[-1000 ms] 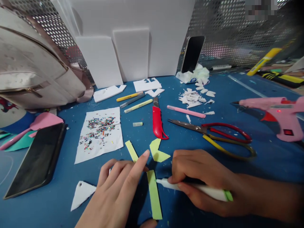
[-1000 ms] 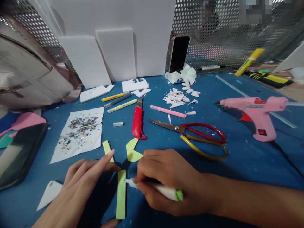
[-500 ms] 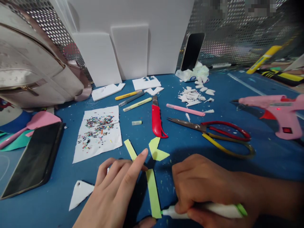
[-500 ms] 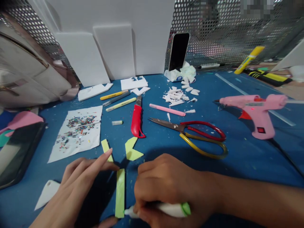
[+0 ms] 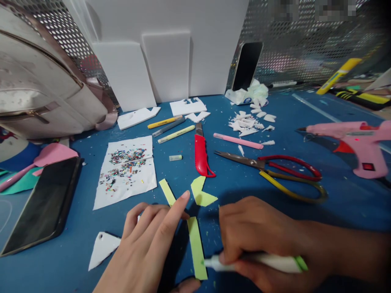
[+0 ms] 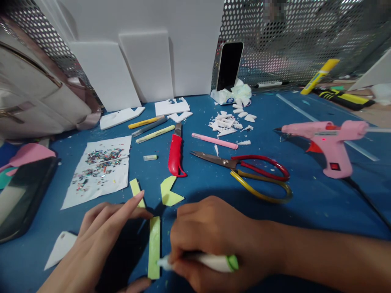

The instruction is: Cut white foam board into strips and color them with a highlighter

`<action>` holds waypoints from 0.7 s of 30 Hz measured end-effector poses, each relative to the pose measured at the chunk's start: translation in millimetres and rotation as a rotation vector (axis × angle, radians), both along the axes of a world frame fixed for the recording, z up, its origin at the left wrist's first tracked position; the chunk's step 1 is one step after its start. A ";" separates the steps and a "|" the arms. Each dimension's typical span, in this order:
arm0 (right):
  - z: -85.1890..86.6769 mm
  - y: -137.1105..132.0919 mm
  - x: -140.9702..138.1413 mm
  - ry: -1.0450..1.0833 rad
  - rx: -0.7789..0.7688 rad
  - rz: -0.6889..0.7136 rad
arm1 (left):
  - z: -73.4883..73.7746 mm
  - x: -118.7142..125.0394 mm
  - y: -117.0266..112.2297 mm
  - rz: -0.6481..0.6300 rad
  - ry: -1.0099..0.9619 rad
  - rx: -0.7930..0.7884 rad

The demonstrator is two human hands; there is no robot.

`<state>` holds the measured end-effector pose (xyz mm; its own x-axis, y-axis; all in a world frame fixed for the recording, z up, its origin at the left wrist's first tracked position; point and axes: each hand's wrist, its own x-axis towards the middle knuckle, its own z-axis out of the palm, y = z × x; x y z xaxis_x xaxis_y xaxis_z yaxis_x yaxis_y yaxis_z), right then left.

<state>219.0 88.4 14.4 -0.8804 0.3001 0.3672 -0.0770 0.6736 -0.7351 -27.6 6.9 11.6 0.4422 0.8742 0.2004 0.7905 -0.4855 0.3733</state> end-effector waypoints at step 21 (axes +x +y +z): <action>-5.0 -0.4 -0.9 0.116 -0.026 0.073 | 0.5 0.3 0.6 0.024 -0.009 -0.030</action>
<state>218.1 88.0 9.4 -0.8524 0.2474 0.4606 -0.2103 0.6442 -0.7354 -27.4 7.5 12.1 0.4192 0.8903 0.1779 0.7984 -0.4548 0.3947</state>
